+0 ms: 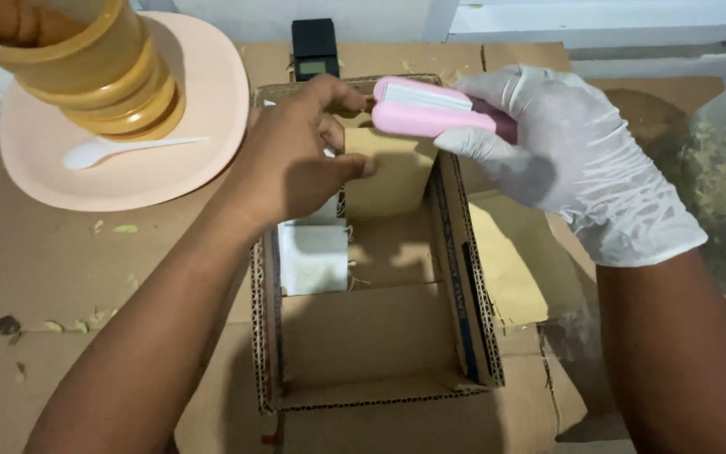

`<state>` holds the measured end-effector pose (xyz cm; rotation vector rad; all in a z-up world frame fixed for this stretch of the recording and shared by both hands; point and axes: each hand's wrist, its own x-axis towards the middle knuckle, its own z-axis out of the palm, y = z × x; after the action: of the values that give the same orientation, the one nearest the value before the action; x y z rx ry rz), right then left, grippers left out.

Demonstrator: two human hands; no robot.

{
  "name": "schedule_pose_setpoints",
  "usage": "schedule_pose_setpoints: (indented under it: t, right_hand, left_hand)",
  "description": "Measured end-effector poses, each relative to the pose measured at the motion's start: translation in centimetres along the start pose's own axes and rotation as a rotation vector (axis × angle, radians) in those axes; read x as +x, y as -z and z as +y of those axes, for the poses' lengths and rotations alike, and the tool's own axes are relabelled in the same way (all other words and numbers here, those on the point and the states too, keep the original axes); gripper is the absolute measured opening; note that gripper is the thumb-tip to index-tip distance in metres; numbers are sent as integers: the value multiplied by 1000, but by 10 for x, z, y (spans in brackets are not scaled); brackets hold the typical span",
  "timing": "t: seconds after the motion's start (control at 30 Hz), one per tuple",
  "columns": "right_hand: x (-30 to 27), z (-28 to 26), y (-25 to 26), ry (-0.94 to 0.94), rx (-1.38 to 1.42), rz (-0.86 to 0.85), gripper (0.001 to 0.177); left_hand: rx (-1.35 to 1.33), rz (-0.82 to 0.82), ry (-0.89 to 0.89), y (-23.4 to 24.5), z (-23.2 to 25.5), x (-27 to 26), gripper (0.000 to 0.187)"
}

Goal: Sealing tea bags with a handheld heat sealer and placing them into paper envelopes.

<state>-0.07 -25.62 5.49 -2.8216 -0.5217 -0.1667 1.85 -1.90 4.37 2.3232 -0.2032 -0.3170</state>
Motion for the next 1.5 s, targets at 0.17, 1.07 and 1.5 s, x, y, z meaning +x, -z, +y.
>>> schedule_pose_setpoints:
  t: [0.17,1.07,1.5]
  right_hand:
    - [2,-5,6,-99,116,-44,56]
    - [-62,1,13,-438,294,94,38]
    - [-139,100,-44,-800,78,166,65]
  left_hand:
    - [9,25,-139,-9,-13,21,52]
    - [497,128,-796,-50,40,-3,63]
    - [976,-522,-727,-141,147,34,31]
